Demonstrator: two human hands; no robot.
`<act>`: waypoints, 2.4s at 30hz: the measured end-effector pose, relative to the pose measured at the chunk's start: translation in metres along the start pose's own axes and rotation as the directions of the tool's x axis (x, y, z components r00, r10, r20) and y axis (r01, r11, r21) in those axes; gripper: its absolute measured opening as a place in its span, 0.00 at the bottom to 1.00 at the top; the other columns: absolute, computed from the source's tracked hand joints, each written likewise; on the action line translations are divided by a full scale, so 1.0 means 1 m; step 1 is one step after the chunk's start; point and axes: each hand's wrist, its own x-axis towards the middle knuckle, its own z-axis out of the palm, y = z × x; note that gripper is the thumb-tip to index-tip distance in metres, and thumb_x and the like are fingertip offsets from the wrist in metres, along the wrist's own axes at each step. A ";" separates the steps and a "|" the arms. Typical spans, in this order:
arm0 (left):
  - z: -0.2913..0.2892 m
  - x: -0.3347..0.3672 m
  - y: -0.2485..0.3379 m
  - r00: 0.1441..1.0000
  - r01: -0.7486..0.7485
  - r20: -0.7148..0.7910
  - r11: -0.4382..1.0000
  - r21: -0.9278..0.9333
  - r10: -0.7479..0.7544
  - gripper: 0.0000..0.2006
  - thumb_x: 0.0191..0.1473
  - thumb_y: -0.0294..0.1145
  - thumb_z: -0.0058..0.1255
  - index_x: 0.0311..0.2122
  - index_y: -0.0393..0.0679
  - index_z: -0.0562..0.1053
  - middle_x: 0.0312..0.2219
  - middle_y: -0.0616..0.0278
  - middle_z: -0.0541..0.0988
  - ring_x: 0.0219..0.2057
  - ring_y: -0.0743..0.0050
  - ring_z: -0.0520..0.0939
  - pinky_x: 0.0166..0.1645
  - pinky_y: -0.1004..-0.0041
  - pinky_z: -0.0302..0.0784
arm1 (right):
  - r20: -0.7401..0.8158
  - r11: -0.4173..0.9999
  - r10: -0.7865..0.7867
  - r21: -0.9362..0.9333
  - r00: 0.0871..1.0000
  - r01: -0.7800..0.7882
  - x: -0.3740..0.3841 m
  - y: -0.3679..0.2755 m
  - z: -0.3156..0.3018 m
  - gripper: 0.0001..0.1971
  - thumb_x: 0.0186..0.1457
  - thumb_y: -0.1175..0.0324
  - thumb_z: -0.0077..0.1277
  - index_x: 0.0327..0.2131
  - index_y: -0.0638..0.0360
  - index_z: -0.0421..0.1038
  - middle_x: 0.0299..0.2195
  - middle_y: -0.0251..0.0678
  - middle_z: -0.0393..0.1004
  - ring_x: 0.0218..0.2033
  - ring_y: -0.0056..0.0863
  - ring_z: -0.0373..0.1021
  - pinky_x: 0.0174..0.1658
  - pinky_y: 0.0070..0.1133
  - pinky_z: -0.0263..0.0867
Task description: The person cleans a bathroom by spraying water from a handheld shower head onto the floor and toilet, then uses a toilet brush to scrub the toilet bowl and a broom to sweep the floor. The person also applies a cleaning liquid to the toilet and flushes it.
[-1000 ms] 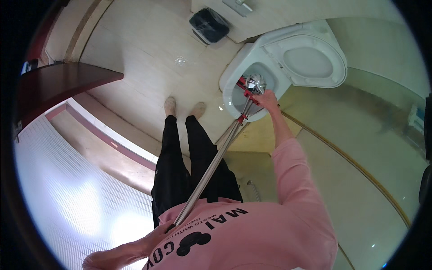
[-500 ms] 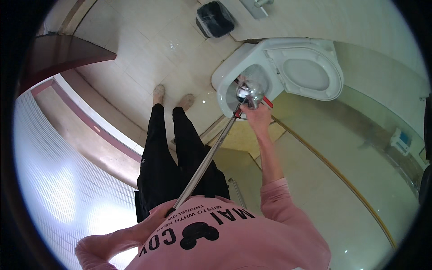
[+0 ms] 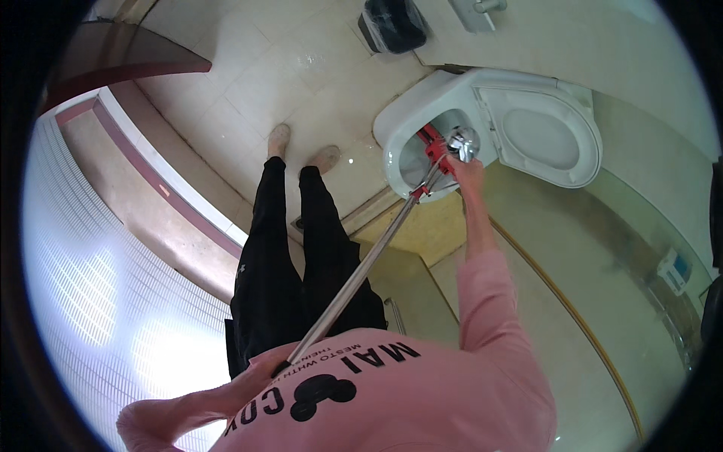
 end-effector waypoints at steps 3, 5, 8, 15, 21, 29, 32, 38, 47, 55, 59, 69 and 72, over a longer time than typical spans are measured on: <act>0.004 0.008 0.001 1.000 0.005 -0.006 1.000 0.017 -0.005 0.20 0.54 0.44 0.41 0.43 0.36 0.60 0.27 0.61 0.70 0.27 0.82 0.70 0.29 0.81 0.68 | -0.201 0.984 -0.168 -0.096 0.965 0.151 -0.039 -0.024 -0.027 0.20 0.36 0.58 0.59 0.22 0.70 0.71 0.15 0.41 0.71 0.19 0.26 0.68 0.25 0.26 0.62; 0.007 0.018 0.004 0.999 0.032 -0.006 0.997 0.065 -0.031 0.20 0.54 0.44 0.41 0.41 0.36 0.61 0.27 0.61 0.70 0.26 0.83 0.70 0.28 0.81 0.68 | -0.232 0.863 -0.281 0.363 0.931 0.351 -0.076 -0.032 -0.034 0.19 0.35 0.57 0.59 0.23 0.66 0.72 0.19 0.43 0.73 0.23 0.34 0.70 0.28 0.27 0.63; 0.007 0.027 0.006 0.995 0.091 -0.047 0.989 0.114 -0.086 0.19 0.54 0.45 0.42 0.39 0.37 0.63 0.25 0.62 0.70 0.25 0.84 0.69 0.27 0.81 0.68 | -0.278 0.852 -0.368 0.282 0.887 0.441 -0.113 -0.046 -0.030 0.17 0.35 0.58 0.60 0.23 0.64 0.72 0.19 0.41 0.73 0.21 0.33 0.70 0.27 0.26 0.63; 0.001 0.018 0.011 0.992 0.106 -0.074 0.990 0.088 -0.100 0.19 0.53 0.49 0.40 0.35 0.39 0.63 0.22 0.65 0.70 0.23 0.85 0.70 0.26 0.85 0.66 | 0.166 0.872 0.039 0.477 0.985 -0.114 0.020 -0.006 -0.025 0.15 0.36 0.63 0.60 0.13 0.63 0.67 0.10 0.32 0.66 0.09 0.21 0.61 0.12 0.21 0.55; -0.002 0.006 -0.009 0.999 -0.052 -0.013 0.997 0.054 0.052 0.22 0.53 0.44 0.43 0.45 0.35 0.62 0.28 0.60 0.71 0.29 0.82 0.71 0.30 0.84 0.67 | -0.071 0.997 0.006 0.078 0.997 -0.001 0.015 0.016 0.008 0.16 0.36 0.60 0.60 0.15 0.64 0.68 0.10 0.33 0.66 0.09 0.23 0.63 0.14 0.22 0.58; 0.005 0.034 0.006 0.997 -0.063 -0.031 0.991 0.119 0.067 0.19 0.51 0.44 0.47 0.38 0.36 0.63 0.25 0.59 0.71 0.27 0.80 0.70 0.30 0.81 0.67 | -0.383 0.859 -0.459 0.037 0.801 0.510 -0.103 -0.041 -0.025 0.14 0.39 0.64 0.58 0.22 0.67 0.70 0.11 0.29 0.65 0.13 0.18 0.59 0.17 0.21 0.56; 0.006 0.029 0.011 0.995 -0.083 -0.044 0.986 0.144 0.090 0.22 0.48 0.42 0.51 0.40 0.36 0.61 0.26 0.61 0.69 0.28 0.77 0.70 0.34 0.80 0.66 | -0.366 0.805 -0.317 0.384 0.875 0.452 -0.074 -0.048 -0.037 0.14 0.39 0.64 0.58 0.22 0.67 0.70 0.12 0.28 0.65 0.12 0.18 0.58 0.16 0.21 0.55; 0.013 0.026 0.011 0.996 -0.011 -0.084 0.979 0.202 0.028 0.28 0.43 0.40 0.57 0.44 0.36 0.58 0.27 0.63 0.67 0.30 0.78 0.70 0.38 0.80 0.64 | 0.016 0.886 0.059 0.460 0.998 -0.059 0.011 -0.033 -0.033 0.13 0.36 0.65 0.61 0.13 0.62 0.68 0.10 0.29 0.65 0.09 0.18 0.58 0.13 0.18 0.52; 0.015 0.014 0.008 0.994 0.019 -0.110 0.987 0.159 -0.001 0.26 0.43 0.39 0.58 0.43 0.37 0.61 0.27 0.63 0.69 0.31 0.78 0.70 0.36 0.81 0.64 | 0.064 0.879 0.018 0.474 0.998 -0.046 0.045 0.072 0.029 0.14 0.36 0.64 0.60 0.25 0.61 0.69 0.19 0.30 0.68 0.18 0.20 0.65 0.18 0.20 0.60; 0.013 0.017 0.000 0.986 0.048 -0.169 0.971 0.234 -0.008 0.24 0.41 0.39 0.59 0.40 0.37 0.63 0.28 0.62 0.70 0.33 0.80 0.69 0.38 0.79 0.64 | -0.007 0.764 0.207 0.625 0.978 -0.158 -0.005 0.060 -0.016 0.14 0.38 0.62 0.58 0.16 0.61 0.67 0.11 0.30 0.64 0.11 0.19 0.61 0.15 0.19 0.59; 0.023 0.013 0.005 0.972 0.053 -0.236 0.964 0.260 0.010 0.23 0.41 0.38 0.59 0.39 0.37 0.65 0.30 0.60 0.71 0.33 0.79 0.69 0.40 0.79 0.65 | -0.120 0.577 0.429 0.799 0.895 -0.169 -0.021 0.101 -0.029 0.13 0.39 0.64 0.57 0.16 0.60 0.65 0.09 0.32 0.62 0.07 0.22 0.58 0.11 0.20 0.53; 0.037 0.009 0.026 0.897 0.209 -0.441 0.891 0.402 -0.011 0.17 0.45 0.38 0.55 0.36 0.39 0.66 0.23 0.63 0.70 0.27 0.77 0.71 0.31 0.80 0.66 | 0.012 0.314 0.306 0.943 0.952 -0.112 -0.055 0.097 -0.021 0.11 0.37 0.68 0.57 0.18 0.61 0.64 0.10 0.34 0.62 0.07 0.22 0.58 0.11 0.19 0.53; 0.039 0.004 0.024 0.871 0.192 -0.477 0.814 0.548 0.115 0.17 0.46 0.38 0.55 0.37 0.38 0.66 0.22 0.61 0.70 0.26 0.75 0.72 0.30 0.79 0.67 | -0.077 0.259 0.349 0.966 0.934 -0.017 -0.063 0.088 -0.037 0.11 0.37 0.68 0.57 0.19 0.61 0.65 0.10 0.33 0.63 0.08 0.20 0.59 0.12 0.18 0.54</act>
